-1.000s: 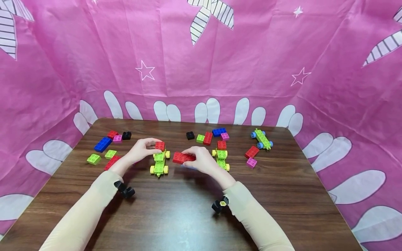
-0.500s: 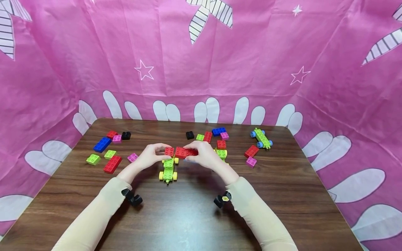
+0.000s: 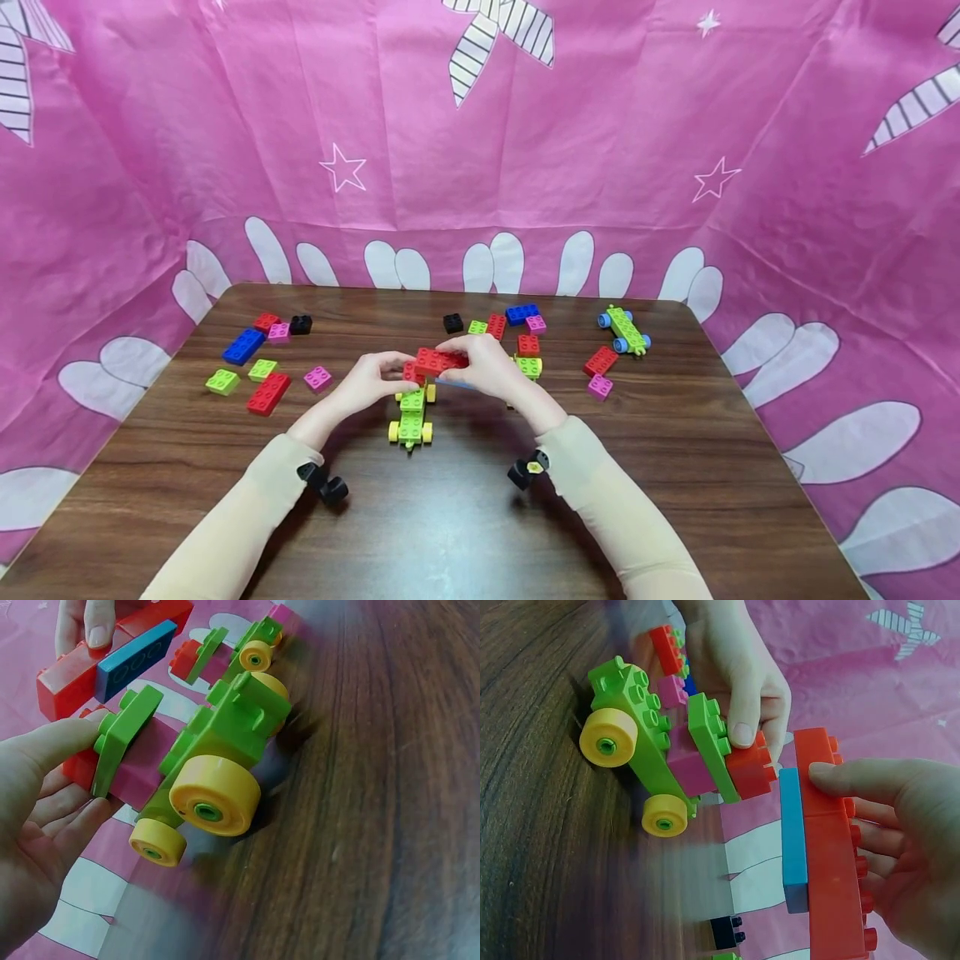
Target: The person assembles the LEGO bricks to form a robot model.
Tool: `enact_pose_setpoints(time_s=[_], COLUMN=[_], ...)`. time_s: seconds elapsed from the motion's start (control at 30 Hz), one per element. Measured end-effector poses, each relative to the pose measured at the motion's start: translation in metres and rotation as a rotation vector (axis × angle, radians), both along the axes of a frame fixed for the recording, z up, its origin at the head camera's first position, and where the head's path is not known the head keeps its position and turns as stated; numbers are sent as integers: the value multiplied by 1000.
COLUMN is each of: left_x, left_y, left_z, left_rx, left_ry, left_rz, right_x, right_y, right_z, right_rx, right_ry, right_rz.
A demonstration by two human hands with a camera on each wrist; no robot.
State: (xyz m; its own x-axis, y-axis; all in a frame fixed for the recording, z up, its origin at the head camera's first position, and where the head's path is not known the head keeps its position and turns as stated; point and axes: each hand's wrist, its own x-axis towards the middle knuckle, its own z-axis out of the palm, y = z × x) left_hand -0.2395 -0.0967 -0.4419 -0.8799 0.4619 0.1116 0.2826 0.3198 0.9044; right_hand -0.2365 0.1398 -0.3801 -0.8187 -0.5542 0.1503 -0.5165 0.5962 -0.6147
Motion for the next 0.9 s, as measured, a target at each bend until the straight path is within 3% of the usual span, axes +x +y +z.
enact_pose_setpoints(time_s=[0.57,0.9], left_x=[1,4], left_y=[2,-6], left_z=[-6,-2], left_rx=[4,-2], left_ry=[-26,-45], left_rz=[0,-75], right_x=[-4,-4], right_y=[-11,-14], right_z=[-4,-3], right_rx=[40,83], right_ry=[56,67], right_rz=[58,69])
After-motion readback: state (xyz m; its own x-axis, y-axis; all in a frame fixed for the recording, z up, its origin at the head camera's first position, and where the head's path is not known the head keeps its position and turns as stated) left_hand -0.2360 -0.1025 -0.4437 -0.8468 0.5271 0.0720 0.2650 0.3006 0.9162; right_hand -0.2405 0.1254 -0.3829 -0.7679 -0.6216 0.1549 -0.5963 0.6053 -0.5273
